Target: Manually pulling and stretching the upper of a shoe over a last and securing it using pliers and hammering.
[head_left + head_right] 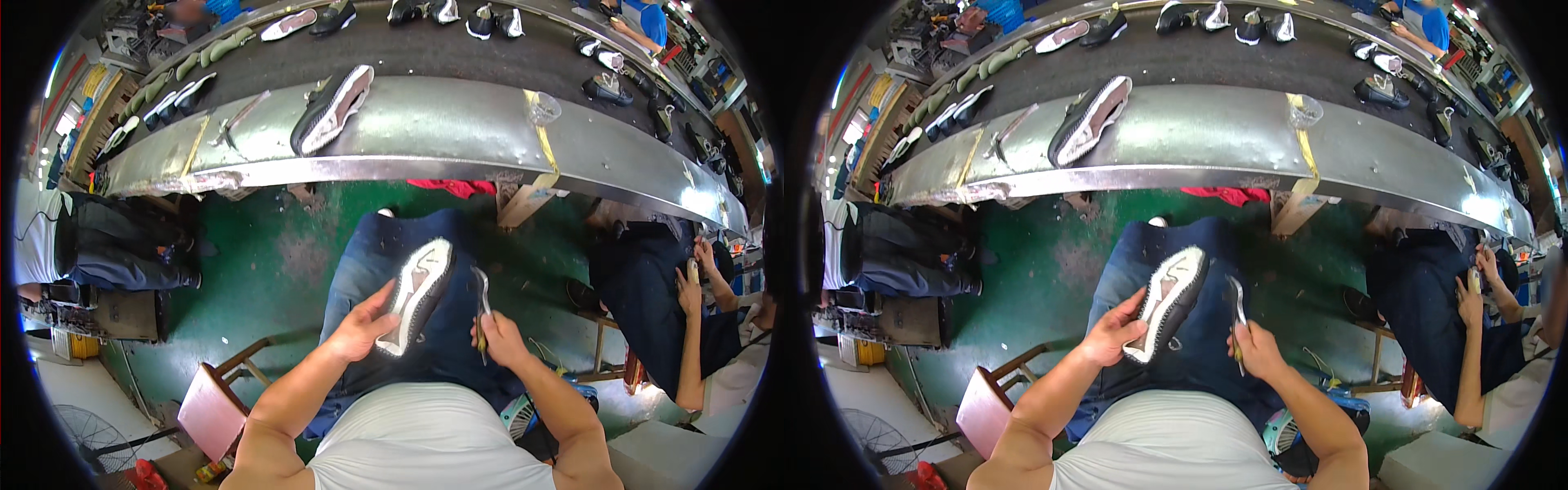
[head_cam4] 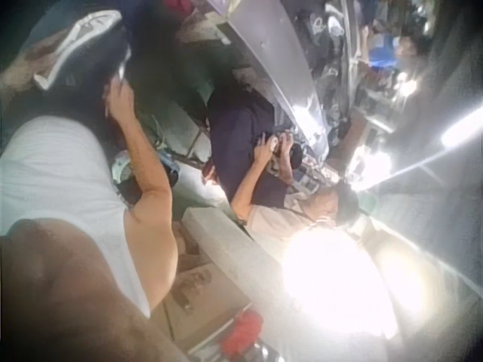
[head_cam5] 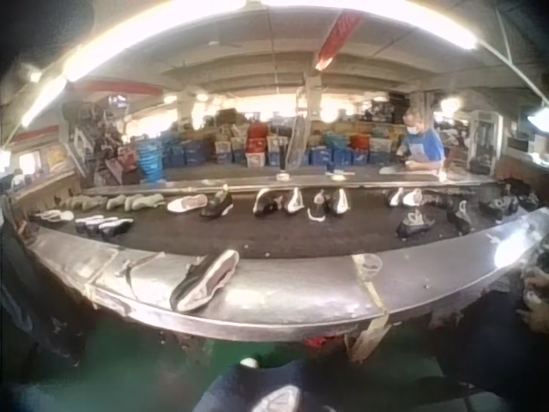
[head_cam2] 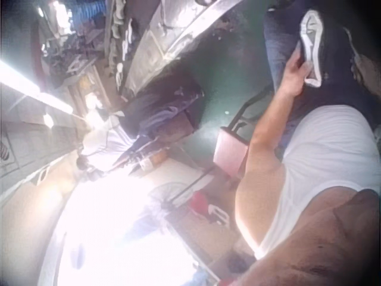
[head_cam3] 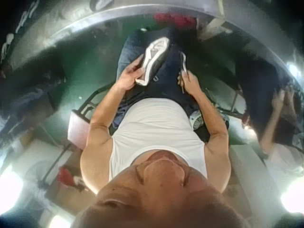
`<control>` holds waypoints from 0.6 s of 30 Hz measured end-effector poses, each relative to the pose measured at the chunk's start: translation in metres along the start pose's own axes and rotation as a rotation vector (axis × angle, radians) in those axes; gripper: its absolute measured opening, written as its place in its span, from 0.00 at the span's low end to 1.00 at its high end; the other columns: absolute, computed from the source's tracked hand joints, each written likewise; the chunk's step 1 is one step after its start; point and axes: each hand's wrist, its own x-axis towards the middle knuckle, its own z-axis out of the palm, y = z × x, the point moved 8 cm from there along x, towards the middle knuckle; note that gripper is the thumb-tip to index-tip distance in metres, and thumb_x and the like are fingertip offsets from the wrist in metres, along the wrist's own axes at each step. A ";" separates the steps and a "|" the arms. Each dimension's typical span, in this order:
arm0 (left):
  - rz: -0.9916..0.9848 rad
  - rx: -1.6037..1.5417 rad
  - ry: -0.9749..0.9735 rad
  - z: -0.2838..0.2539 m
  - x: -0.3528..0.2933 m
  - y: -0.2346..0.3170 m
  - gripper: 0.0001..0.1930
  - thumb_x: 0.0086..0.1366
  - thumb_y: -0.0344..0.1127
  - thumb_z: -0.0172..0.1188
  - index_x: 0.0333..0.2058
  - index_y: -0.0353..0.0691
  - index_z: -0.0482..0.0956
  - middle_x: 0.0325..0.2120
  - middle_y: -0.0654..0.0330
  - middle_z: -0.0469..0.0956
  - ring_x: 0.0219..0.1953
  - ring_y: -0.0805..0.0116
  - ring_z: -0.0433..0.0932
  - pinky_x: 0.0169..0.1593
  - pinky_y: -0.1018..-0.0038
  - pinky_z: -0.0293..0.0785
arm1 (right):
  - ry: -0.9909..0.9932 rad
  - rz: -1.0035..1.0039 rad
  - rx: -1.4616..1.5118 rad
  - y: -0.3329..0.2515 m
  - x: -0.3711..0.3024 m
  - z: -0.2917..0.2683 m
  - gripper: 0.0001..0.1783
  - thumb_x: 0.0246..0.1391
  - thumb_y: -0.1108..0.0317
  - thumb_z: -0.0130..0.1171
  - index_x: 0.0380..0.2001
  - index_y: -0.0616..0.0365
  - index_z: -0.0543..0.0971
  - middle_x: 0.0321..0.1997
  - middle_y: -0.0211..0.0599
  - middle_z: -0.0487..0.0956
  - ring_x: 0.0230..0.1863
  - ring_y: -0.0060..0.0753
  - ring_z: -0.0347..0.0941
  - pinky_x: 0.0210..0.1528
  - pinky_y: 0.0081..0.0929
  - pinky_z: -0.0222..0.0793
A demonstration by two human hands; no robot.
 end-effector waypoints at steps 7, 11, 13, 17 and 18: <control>0.220 -0.023 0.009 0.073 0.103 0.201 0.38 0.70 0.32 0.57 0.72 0.36 0.47 0.61 0.50 0.71 0.56 0.60 0.76 0.59 0.63 0.74 | -0.038 0.134 0.099 0.027 0.022 -0.001 0.24 0.73 0.54 0.41 0.41 0.67 0.75 0.32 0.39 0.82 0.28 0.28 0.80 0.33 0.26 0.75; 0.271 0.262 0.173 0.087 0.227 0.299 0.36 0.71 0.31 0.53 0.72 0.39 0.47 0.54 0.52 0.76 0.48 0.62 0.80 0.54 0.63 0.77 | -0.088 0.225 0.244 0.047 0.030 -0.004 0.23 0.73 0.56 0.39 0.42 0.67 0.75 0.32 0.40 0.82 0.29 0.30 0.80 0.33 0.27 0.76; 0.222 0.444 0.289 0.091 0.284 0.331 0.38 0.69 0.33 0.57 0.72 0.37 0.48 0.54 0.54 0.76 0.49 0.61 0.80 0.56 0.63 0.75 | -0.104 0.283 0.323 0.053 0.028 -0.008 0.23 0.73 0.55 0.40 0.43 0.68 0.74 0.34 0.41 0.81 0.30 0.32 0.80 0.35 0.28 0.76; 0.447 0.972 0.497 0.058 0.382 0.396 0.32 0.66 0.33 0.57 0.68 0.44 0.59 0.52 0.52 0.77 0.47 0.54 0.81 0.53 0.57 0.75 | -0.162 0.332 0.402 0.053 0.032 -0.007 0.26 0.73 0.49 0.40 0.46 0.64 0.74 0.37 0.39 0.81 0.35 0.34 0.81 0.37 0.30 0.76; 0.695 1.406 0.549 0.078 0.392 0.404 0.27 0.65 0.34 0.56 0.63 0.45 0.68 0.51 0.51 0.77 0.44 0.49 0.81 0.50 0.52 0.76 | -0.161 0.361 0.456 0.053 0.029 -0.009 0.27 0.73 0.49 0.39 0.47 0.64 0.74 0.38 0.39 0.81 0.35 0.34 0.81 0.37 0.30 0.76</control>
